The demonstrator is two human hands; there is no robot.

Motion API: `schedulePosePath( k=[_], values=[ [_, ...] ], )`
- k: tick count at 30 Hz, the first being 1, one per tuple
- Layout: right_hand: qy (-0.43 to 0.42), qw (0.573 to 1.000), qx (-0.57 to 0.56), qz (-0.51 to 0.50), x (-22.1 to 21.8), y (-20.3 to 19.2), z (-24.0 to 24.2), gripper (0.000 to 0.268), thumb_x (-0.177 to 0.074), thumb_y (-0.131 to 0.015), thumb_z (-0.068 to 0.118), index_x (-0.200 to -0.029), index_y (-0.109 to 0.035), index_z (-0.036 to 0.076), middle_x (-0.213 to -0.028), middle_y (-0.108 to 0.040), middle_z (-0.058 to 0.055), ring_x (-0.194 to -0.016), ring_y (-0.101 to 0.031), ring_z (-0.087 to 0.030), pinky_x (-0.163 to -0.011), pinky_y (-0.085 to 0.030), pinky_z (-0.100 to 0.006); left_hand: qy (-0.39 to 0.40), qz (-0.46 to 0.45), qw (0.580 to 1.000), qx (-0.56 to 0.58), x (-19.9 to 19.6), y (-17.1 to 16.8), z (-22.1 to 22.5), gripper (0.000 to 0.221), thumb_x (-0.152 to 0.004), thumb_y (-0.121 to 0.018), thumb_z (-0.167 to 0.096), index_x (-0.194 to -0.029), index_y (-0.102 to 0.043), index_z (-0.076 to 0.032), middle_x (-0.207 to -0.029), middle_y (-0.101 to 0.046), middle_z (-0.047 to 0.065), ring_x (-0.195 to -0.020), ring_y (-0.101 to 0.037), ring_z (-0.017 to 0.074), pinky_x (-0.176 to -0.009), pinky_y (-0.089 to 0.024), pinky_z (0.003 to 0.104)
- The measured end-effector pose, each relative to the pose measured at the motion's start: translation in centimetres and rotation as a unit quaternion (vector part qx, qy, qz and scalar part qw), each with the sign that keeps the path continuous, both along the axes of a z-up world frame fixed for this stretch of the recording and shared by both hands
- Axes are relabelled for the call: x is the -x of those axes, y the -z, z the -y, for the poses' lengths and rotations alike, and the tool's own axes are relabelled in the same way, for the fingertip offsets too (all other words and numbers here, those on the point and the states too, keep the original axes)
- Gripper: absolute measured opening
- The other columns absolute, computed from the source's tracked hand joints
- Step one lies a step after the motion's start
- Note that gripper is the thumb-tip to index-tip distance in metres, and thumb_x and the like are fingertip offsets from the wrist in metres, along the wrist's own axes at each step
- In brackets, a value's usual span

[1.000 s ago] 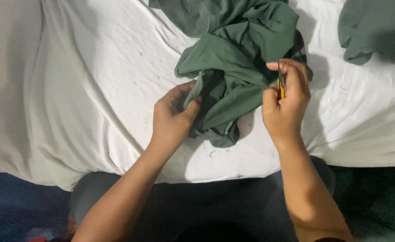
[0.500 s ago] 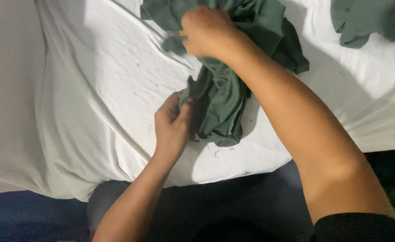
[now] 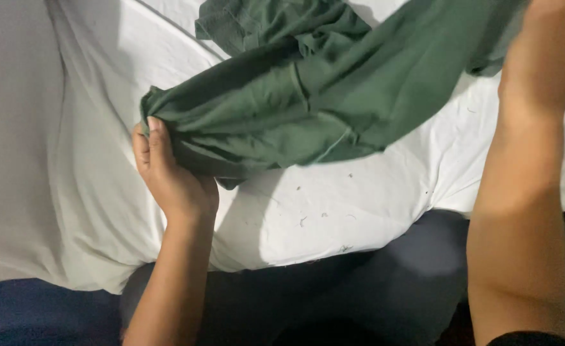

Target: Trimming loose threads from a green garment using small scissors

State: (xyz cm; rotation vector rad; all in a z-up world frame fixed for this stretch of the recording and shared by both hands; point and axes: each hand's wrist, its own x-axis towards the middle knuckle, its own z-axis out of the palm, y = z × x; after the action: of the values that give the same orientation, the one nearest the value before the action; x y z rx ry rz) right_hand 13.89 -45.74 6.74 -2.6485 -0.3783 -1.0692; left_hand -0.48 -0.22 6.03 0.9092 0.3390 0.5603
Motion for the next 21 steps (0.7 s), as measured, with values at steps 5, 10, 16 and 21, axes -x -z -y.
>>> schedulePosePath(
  k=[5, 10, 16, 21],
  values=[
    [0.04, 0.996, -0.036, 0.073, -0.9, 0.3, -9.5, 0.022, -0.109, -0.089, 0.017, -0.104, -0.072, 0.004, -0.094, -0.08, -0.01, -0.078, -0.072, -0.023, -0.067, -0.055, -0.039, 0.051, 0.003, 0.999, 0.013, 0.4, 0.1, 0.5, 0.014, -0.097, -0.064, -0.024, -0.095, -0.063, -0.01, -0.089, -0.063, 0.002, -0.086, -0.061, 0.0157, -0.076, -0.051, 0.03],
    [-0.01, 0.95, -0.025, -0.31, -5.2, 0.7, -23.0, 0.071, -0.09, -0.081, 0.064, -0.136, -0.059, 0.015, -0.131, -0.067, -0.014, -0.115, -0.062, -0.042, -0.083, -0.048, -0.056, 0.117, 0.05, 0.991, 0.033, 0.8, 0.3, 0.4, 0.015, -0.094, -0.064, -0.02, -0.087, -0.061, -0.007, -0.078, -0.057, 0.002, -0.073, -0.054, 0.0144, -0.065, -0.043, 0.027],
    [-0.079, 0.959, -0.007, -0.271, -13.5, 9.1, -31.6, 0.035, -0.099, -0.07, 0.032, -0.129, -0.064, 0.016, -0.129, -0.069, -0.011, -0.117, -0.058, -0.047, -0.078, -0.05, -0.068, 0.167, 0.051, 0.982, 0.075, 1.1, 0.1, -0.6, 0.017, -0.093, -0.063, -0.02, -0.085, -0.057, -0.006, -0.073, -0.055, 0.003, -0.065, -0.053, 0.0161, -0.054, -0.042, 0.029],
    [-0.067, 0.967, -0.059, -0.237, -11.5, 6.5, -29.6, 0.029, -0.101, -0.075, 0.03, -0.127, -0.068, 0.016, -0.119, -0.07, -0.008, -0.108, -0.064, -0.042, -0.074, -0.052, -0.059, 0.052, 0.081, 0.994, 0.057, -0.1, 3.1, -1.4, 0.015, -0.092, -0.062, -0.02, -0.092, -0.065, -0.006, -0.075, -0.068, 0.016, -0.07, -0.068, 0.0229, -0.068, -0.057, 0.034]
  ],
)
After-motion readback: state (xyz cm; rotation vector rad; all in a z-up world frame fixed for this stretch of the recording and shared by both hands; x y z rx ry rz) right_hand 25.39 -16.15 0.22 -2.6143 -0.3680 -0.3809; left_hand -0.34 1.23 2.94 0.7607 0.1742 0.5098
